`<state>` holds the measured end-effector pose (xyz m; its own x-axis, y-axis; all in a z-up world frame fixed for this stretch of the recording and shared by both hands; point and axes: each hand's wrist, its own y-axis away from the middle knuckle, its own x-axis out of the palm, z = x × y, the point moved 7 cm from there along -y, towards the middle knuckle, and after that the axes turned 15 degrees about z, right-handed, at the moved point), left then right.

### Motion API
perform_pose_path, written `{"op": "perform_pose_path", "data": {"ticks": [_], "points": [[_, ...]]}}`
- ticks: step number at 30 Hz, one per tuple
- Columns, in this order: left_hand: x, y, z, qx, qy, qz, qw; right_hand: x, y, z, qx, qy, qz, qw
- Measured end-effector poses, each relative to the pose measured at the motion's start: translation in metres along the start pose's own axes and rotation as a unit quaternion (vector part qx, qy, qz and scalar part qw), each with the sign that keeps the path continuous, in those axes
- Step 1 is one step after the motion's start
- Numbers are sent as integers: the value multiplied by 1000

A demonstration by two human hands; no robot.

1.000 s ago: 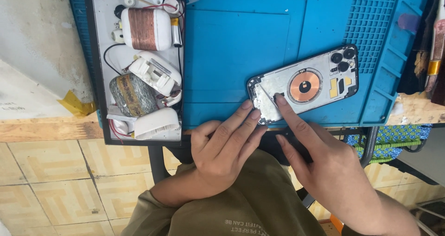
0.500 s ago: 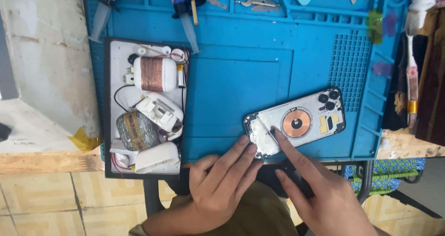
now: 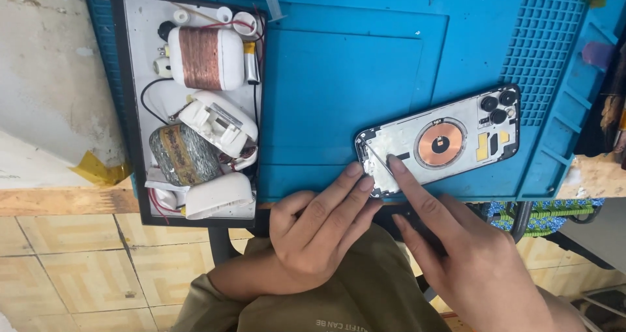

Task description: Scraping adhesive and glass fragments from the back of a smartphone using a thin metal pry tool.

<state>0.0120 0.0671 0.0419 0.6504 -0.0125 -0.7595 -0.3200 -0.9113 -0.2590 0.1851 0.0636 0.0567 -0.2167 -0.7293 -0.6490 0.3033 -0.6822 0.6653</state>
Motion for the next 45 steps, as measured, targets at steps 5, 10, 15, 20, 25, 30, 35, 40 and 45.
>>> {"op": "perform_pose_path", "data": {"ticks": [5,10,15,20,25,30,35,40,45], "points": [[1,1,0,6,-3,0,1000,0,-1,-1,2,-14,4,1000],[1,0,0,1,-4,-4,1000,-2,-1,0,-9,4,-5,1000],[-2,0,-2,-3,-1,-5,1000,-2,1,1,-17,7,-9,1000],[-1,0,-2,-5,1,3,1000,-3,0,0,-13,9,-5,1000],[-2,-2,-2,-2,4,3,1000,-3,0,-1,-18,12,-3,1000],[-1,-1,-2,-4,1,8,1000,-3,0,0,-20,10,-3,1000],[-1,-1,-2,-9,4,-1,1000,0,0,-4,-11,4,14,1000],[-2,-1,-2,-8,7,0,1000,-2,0,-2,-18,1,13,1000],[-2,-1,-3,-11,9,3,1000,-3,1,-1,-23,-3,8,1000]]}}
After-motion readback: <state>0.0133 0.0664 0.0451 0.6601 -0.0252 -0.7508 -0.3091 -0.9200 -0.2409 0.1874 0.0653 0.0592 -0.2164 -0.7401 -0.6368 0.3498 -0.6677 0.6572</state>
